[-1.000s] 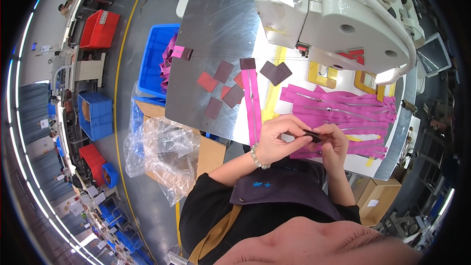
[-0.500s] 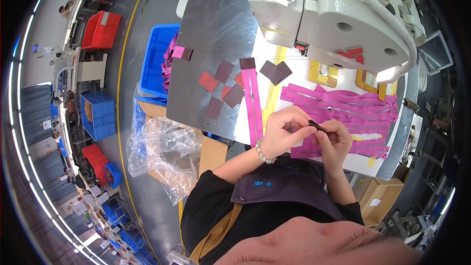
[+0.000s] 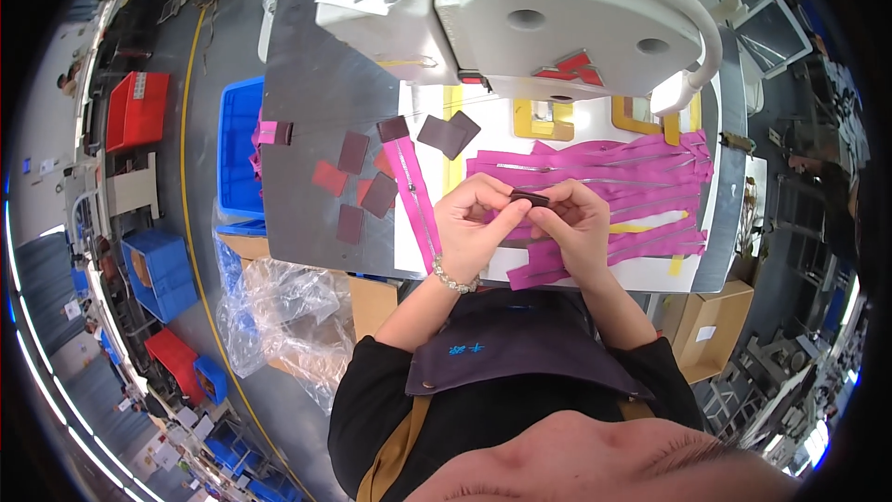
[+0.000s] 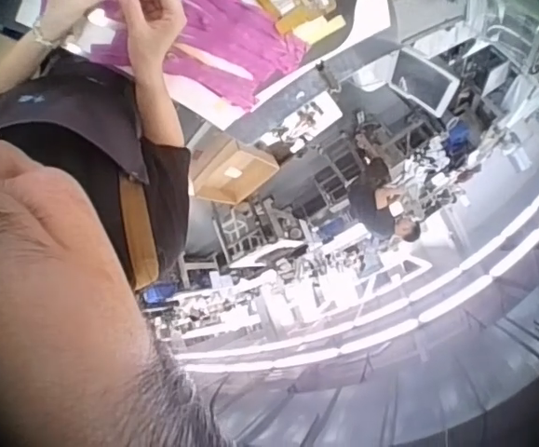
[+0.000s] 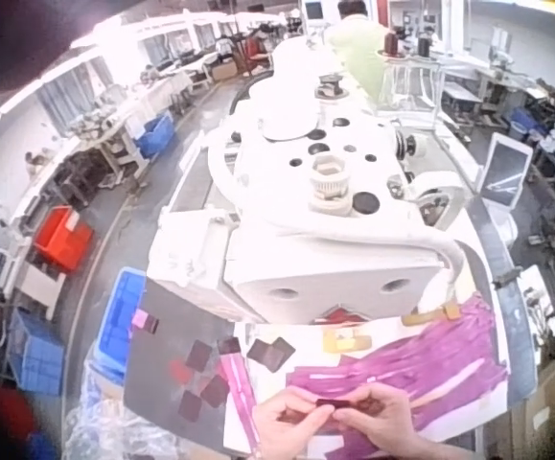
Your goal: Sewing leather tabs onto zippers using an industrial sewing machine.
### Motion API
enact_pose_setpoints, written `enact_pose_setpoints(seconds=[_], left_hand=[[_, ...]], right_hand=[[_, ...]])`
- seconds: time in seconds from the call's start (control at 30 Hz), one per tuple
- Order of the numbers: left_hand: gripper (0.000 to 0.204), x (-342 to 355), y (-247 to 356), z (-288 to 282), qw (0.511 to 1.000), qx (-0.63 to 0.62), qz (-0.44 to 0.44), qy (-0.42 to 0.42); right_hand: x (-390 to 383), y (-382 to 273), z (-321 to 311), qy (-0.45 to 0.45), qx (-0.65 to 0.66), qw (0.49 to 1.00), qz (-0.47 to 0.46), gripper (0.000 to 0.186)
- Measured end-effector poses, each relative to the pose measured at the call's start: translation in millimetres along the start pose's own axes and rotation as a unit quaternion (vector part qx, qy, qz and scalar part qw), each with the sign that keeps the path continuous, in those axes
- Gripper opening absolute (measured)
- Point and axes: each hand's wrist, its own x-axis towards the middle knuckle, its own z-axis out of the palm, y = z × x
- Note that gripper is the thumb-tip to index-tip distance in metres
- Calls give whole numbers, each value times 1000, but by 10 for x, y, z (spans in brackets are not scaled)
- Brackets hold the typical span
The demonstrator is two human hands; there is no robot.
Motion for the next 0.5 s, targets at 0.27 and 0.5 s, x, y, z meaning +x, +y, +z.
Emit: enact_pose_setpoints(seconds=[0.27, 0.5], left_hand=[[15, 29, -1, -15, 1000, 30, -6, 3], [17, 41, 10, -18, 999, 47, -17, 3]], right_hand=[[-11, -17, 5, 6, -16, 1000, -24, 13], [3, -16, -6, 8, -4, 999, -31, 11]])
